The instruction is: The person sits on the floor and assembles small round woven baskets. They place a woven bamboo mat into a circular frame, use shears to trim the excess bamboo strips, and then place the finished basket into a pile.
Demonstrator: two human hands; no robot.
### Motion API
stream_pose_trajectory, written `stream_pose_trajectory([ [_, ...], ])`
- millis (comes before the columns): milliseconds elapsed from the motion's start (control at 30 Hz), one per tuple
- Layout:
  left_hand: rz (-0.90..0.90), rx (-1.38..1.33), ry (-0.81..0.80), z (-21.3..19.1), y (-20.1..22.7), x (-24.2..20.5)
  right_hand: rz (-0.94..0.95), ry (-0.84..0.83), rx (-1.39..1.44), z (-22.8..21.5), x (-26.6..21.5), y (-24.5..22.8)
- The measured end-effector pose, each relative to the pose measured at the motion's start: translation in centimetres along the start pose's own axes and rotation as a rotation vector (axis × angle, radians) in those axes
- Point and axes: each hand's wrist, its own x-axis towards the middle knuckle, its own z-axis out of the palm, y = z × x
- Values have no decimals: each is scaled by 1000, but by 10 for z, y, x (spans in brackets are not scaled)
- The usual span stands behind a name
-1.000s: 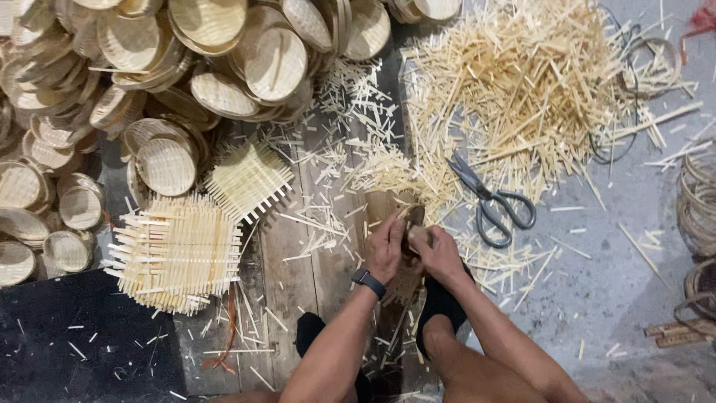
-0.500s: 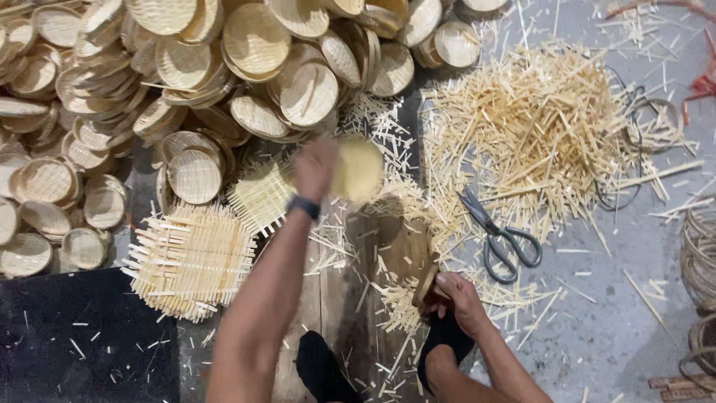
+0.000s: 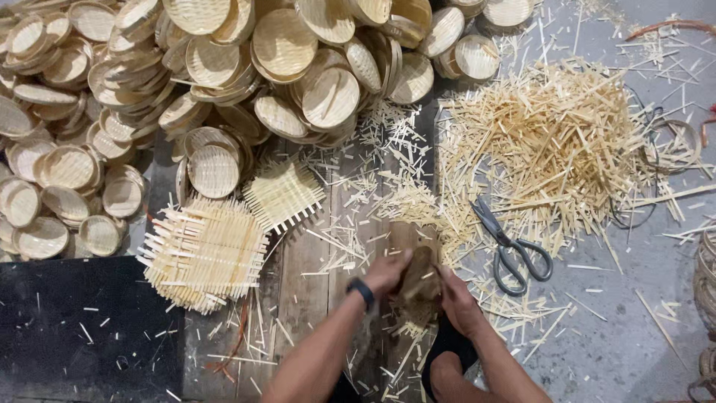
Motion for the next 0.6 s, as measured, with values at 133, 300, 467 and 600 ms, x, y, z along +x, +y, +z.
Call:
stream_pose_trajectory([
  [133, 384, -382, 271, 17, -47, 14, -96, 130, -267, -1, 20, -2],
  [300, 472, 299, 462, -62, -38, 37, -1, 239, -109, 12, 36, 6],
  [467, 698, 1378, 1306, -201, -7, 37, -10, 226, -212, 10, 34, 14],
  [600, 701, 1122, 848, -228, 1, 1, -18, 244, -170, 11, 31, 12],
])
